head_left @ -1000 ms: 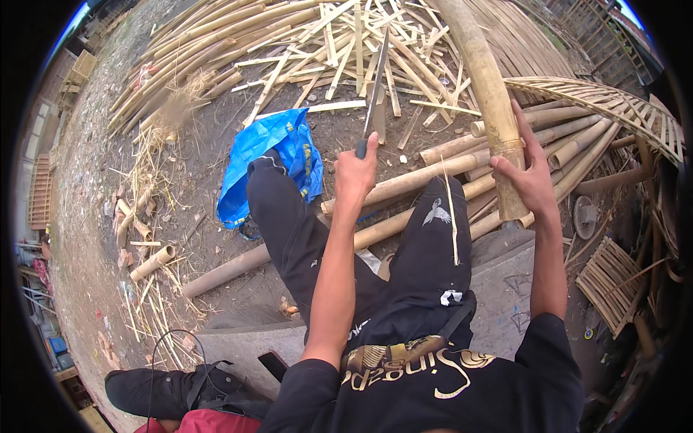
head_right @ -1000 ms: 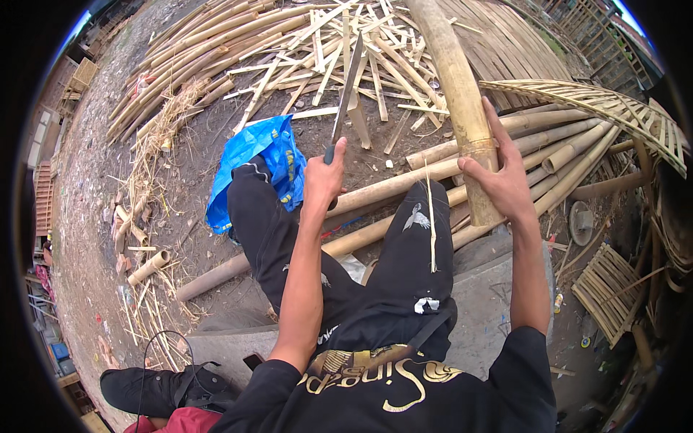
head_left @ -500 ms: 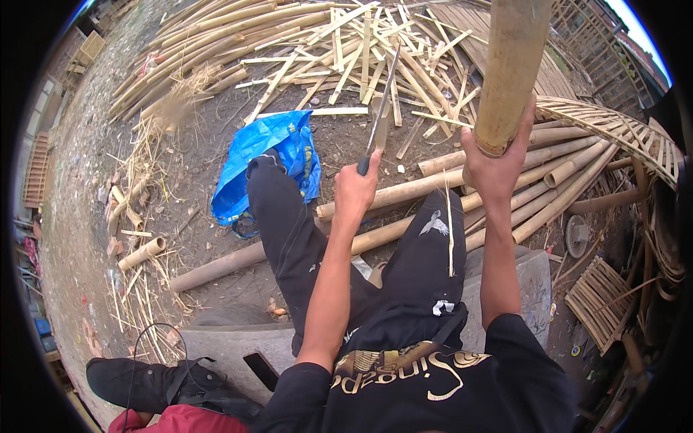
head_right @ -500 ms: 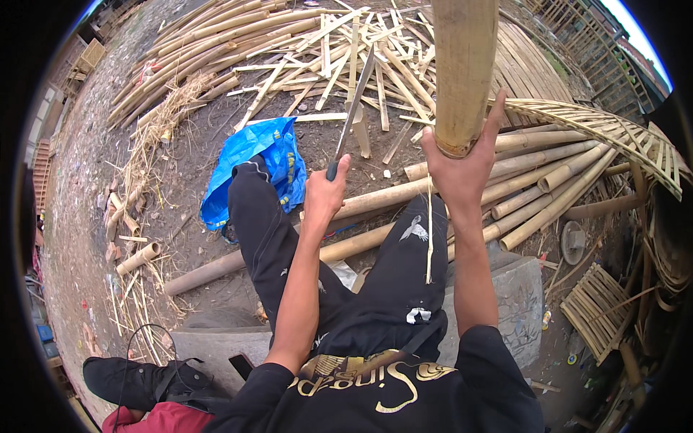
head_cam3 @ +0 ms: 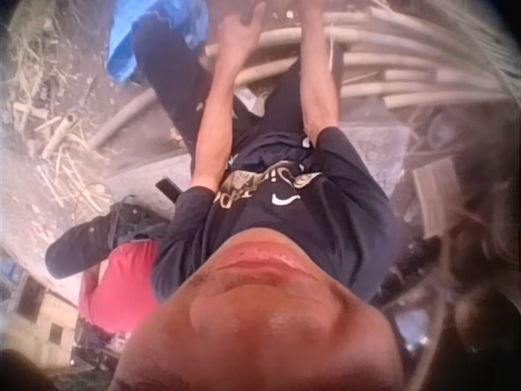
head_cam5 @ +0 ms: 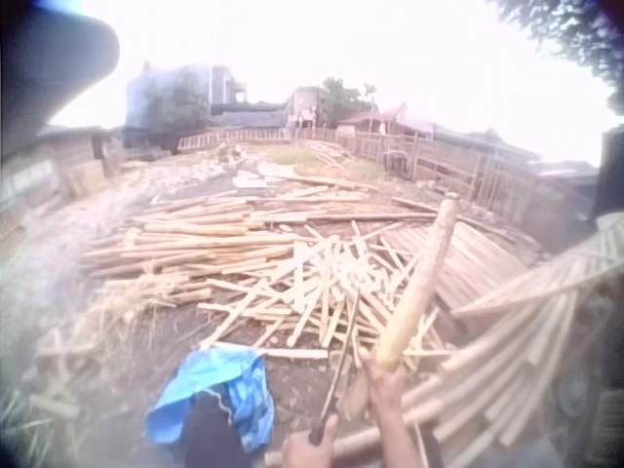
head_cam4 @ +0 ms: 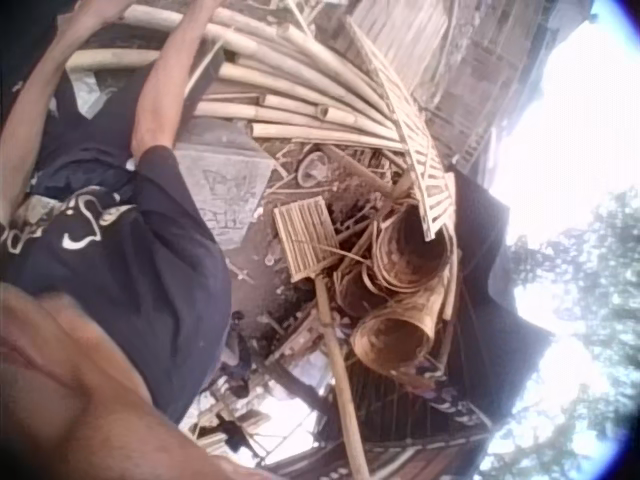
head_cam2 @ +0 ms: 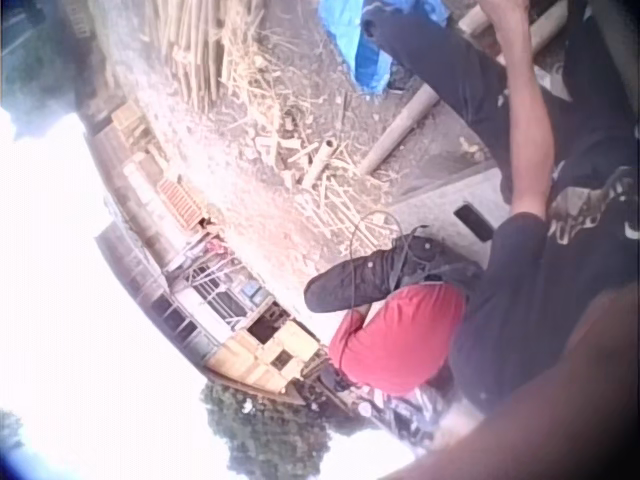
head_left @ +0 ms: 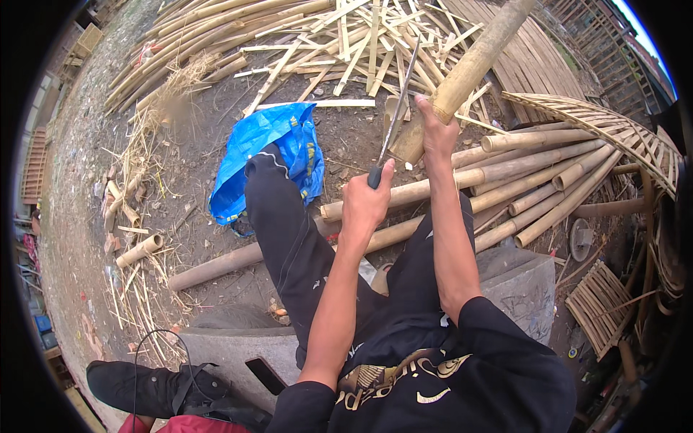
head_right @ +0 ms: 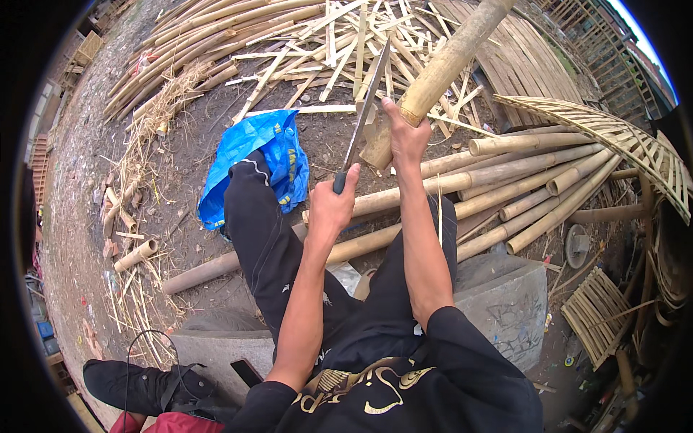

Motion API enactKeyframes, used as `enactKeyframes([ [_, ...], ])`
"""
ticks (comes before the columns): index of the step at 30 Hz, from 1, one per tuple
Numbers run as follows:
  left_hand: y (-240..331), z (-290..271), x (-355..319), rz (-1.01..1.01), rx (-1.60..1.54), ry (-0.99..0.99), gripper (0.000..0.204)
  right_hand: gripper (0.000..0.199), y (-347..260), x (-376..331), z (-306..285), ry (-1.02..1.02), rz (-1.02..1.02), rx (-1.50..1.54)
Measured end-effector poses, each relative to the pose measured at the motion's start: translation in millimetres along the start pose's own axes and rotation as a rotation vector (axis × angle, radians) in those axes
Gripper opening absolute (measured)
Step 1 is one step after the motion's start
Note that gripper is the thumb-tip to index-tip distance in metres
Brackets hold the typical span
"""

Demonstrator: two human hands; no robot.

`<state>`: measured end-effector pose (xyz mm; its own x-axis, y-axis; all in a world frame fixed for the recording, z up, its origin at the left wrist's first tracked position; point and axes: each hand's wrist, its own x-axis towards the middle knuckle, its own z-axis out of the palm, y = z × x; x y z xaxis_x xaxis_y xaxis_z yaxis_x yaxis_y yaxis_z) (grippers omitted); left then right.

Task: The person uses a large blade to cut and split bamboo stalks into smaller sections and strips while seated on the ground.

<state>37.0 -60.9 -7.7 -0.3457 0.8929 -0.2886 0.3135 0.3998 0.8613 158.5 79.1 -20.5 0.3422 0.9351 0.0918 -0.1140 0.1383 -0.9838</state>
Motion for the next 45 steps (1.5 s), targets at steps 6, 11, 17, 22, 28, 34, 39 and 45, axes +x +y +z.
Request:
enactKeyframes([
  [6,1.7,-3.1,0.2,-0.014,-0.010,-0.027,0.074,0.052,10.5,-2.6,3.0,-0.017,0.070,-0.025],
  [11,4.2,-5.4,-3.9,0.019,-0.006,0.010,0.073,0.050,6.1,0.0,1.9,-0.069,0.124,-0.016],
  [17,1.6,-6.3,-4.9,0.026,-0.025,0.034,0.071,0.048,6.6,-5.4,9.1,-0.048,0.182,0.059],
  [22,-2.6,-1.0,-8.4,0.067,-0.041,0.069,0.070,0.049,10.3,-7.4,9.3,-0.034,0.283,0.119],
  [28,0.6,2.9,-8.9,0.090,-0.080,0.088,0.069,0.049,7.2,-8.0,5.1,-0.035,0.291,0.119],
  [34,-6.8,8.5,-6.1,0.061,-0.073,0.099,0.071,0.059,6.0,-9.5,7.2,-0.086,0.323,0.101],
  [39,-0.5,12.8,-9.8,0.021,-0.082,0.100,0.066,0.064,9.1,-10.9,11.0,-0.080,0.352,0.109],
  [45,2.1,6.6,-8.1,0.034,-0.040,0.086,0.065,0.057,10.4,-16.1,9.5,-0.066,0.373,0.159],
])
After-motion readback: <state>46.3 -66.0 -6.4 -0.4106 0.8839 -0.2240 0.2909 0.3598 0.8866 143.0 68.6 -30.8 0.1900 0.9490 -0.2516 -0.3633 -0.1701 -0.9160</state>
